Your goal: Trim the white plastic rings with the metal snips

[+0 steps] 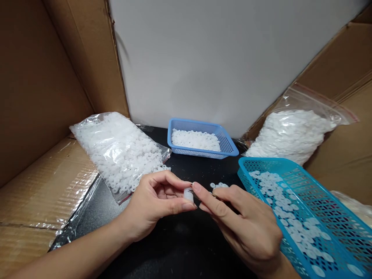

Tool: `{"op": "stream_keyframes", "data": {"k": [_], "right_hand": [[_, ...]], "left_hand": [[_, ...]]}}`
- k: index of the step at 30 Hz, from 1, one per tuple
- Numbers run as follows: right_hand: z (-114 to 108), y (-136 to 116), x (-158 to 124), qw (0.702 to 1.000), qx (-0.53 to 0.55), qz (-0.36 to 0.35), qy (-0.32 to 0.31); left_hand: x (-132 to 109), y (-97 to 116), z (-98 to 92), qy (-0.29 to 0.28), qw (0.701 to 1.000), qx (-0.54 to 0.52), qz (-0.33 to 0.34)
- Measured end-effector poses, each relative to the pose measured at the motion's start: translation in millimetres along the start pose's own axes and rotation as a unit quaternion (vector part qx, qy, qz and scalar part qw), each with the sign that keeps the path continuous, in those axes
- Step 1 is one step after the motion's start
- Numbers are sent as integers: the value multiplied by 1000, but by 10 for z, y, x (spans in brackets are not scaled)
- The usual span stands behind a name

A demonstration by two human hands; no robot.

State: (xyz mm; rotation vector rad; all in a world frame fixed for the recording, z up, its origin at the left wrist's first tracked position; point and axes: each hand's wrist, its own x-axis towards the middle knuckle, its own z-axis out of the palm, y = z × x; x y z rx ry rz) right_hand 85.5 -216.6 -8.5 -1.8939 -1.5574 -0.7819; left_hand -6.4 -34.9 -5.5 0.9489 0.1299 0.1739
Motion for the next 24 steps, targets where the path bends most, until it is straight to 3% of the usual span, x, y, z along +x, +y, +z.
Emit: {"op": "stream_keyframes", "data": {"k": [8,24], "right_hand": [[-75,54,-16,999,-25,-15,-45],[-125,57,0,998,-34,-27,-47]], "left_hand": [[-7,30,-29,-19,998,5,-54],[-10,85,-37,-29,996,14,-84]]}}
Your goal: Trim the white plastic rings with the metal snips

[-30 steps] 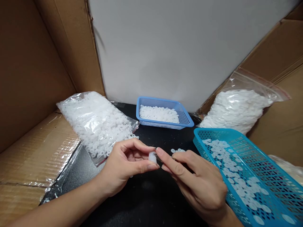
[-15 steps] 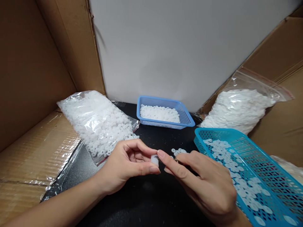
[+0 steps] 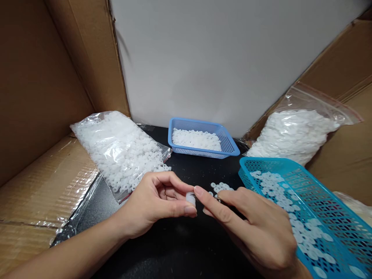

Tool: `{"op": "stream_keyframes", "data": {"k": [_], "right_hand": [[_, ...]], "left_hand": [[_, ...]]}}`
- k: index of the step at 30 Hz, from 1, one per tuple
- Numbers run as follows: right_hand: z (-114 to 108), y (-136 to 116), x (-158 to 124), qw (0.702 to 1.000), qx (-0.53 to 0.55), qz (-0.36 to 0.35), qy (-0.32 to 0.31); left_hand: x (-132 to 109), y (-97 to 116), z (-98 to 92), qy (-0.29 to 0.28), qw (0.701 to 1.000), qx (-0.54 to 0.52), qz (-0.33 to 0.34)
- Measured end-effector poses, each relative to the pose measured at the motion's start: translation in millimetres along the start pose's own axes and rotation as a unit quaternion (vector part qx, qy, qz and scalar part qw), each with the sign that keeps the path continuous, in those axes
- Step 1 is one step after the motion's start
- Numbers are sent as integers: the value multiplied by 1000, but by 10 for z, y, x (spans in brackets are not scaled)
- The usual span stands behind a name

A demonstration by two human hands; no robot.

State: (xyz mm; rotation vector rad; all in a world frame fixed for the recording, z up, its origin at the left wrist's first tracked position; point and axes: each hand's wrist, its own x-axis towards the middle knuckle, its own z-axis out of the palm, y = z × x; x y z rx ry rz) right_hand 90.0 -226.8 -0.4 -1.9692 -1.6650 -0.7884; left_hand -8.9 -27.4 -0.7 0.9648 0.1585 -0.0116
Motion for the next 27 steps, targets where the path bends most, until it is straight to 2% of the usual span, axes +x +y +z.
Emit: {"op": "stream_keyframes", "data": {"k": [15,27], "right_hand": [[-42,17,24,999,-21,-34,-5],[-27,-17,15,1000,-24,-16,-4]], "left_hand": [[-22,26,-29,-28,999,13,-24],[-17,42,-20,-26,999,0,-30]]}}
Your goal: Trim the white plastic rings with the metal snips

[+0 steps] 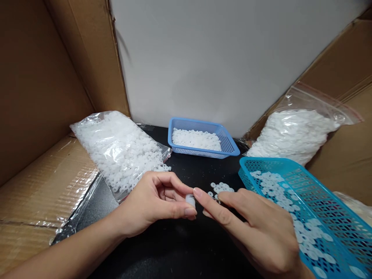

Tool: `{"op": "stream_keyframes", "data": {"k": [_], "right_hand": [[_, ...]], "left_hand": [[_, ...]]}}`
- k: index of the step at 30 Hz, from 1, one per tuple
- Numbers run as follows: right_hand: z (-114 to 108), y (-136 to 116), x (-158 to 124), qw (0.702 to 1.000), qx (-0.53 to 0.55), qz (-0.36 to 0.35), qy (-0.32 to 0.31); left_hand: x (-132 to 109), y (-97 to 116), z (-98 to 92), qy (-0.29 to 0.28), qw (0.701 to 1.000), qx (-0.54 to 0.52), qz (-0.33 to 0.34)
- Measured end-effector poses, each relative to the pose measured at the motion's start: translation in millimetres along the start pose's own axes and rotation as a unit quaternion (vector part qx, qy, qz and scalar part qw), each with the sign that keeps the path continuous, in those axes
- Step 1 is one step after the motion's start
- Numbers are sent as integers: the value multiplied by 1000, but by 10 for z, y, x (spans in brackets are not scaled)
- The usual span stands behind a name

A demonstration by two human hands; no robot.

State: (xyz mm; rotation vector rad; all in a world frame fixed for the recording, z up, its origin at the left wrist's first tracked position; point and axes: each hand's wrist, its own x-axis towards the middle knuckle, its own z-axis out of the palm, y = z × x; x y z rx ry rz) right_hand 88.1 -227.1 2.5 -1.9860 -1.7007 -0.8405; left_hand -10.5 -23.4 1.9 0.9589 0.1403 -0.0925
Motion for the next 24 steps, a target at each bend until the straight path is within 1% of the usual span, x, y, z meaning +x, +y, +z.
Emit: {"op": "stream_keyframes", "data": {"k": [5,9,12,15,17,20,22,24], "right_hand": [[-24,4,10,1000,4,-4,-10],[-39,11,12,1000,-2,-15,-2],[-23,6,0,1000,0,-7,4],[27,1,-10,997,32,66,27],[73,5,-7,988,58,128,57],[135,24,11,975,63,194,87],[161,39,24,969,50,226,84],[173,52,31,965,42,249,71]], "left_hand": [[2,-4,-6,0,1000,5,-2],[10,-15,-21,-1,1000,15,-4],[17,-27,-21,4,999,46,17],[13,-31,-7,8,989,112,93],[2,-31,1,11,972,171,159],[-20,-36,-1,8,941,239,238],[-30,-43,-10,3,928,261,266],[-32,-48,-15,2,922,272,276]]}}
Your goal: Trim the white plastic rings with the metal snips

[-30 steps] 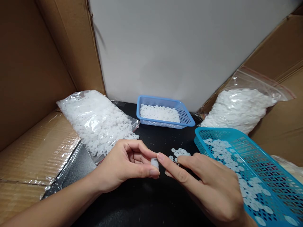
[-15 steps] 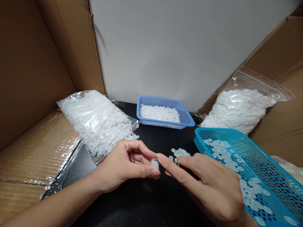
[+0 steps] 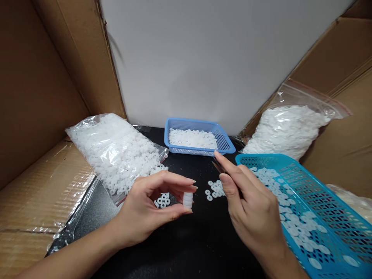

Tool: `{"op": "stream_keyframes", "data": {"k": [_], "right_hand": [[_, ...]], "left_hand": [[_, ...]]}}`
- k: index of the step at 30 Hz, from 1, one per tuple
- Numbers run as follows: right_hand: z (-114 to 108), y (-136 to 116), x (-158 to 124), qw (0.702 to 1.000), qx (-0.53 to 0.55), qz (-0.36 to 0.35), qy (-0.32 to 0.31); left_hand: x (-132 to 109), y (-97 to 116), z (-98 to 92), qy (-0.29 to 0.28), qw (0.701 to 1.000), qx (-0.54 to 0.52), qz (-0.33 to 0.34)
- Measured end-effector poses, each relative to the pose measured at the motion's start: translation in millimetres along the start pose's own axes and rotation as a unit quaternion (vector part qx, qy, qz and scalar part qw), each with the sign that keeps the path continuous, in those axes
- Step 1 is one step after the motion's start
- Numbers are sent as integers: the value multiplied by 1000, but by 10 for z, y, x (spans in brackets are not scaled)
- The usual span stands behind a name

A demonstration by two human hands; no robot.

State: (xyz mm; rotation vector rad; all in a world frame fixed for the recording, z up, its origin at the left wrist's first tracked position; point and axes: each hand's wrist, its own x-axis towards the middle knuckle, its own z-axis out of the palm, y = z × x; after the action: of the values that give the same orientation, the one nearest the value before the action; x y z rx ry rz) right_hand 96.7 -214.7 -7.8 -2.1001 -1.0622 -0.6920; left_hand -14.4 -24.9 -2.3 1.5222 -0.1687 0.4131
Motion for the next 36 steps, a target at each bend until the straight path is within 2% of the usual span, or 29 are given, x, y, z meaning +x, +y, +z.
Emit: {"op": "stream_keyframes", "data": {"k": [5,9,12,15,19,23,26,31,34,36], "right_hand": [[-8,8,-1,999,33,17,-16],[-9,-6,-18,996,61,58,-16],[12,-31,-18,988,127,82,-28],[48,-86,-10,950,263,159,-54],[99,-198,-12,862,422,260,-108],[150,-265,-35,801,484,322,-144],[183,-251,-59,777,499,347,-164],[197,-190,-81,738,548,348,-186],[198,-202,-77,739,551,335,-194],[202,-231,-65,754,533,327,-200]], "left_hand": [[13,11,12,3,1000,9,-15],[21,35,20,2,999,10,-30],[22,33,20,5,999,19,-36],[20,6,12,2,999,33,-31],[14,-30,3,-10,997,70,-10],[19,-48,19,-29,990,139,24],[27,-73,30,-22,988,150,24],[35,-114,11,-15,995,101,3],[44,-126,1,-8,993,113,29],[49,-138,2,-2,988,143,60]]}}
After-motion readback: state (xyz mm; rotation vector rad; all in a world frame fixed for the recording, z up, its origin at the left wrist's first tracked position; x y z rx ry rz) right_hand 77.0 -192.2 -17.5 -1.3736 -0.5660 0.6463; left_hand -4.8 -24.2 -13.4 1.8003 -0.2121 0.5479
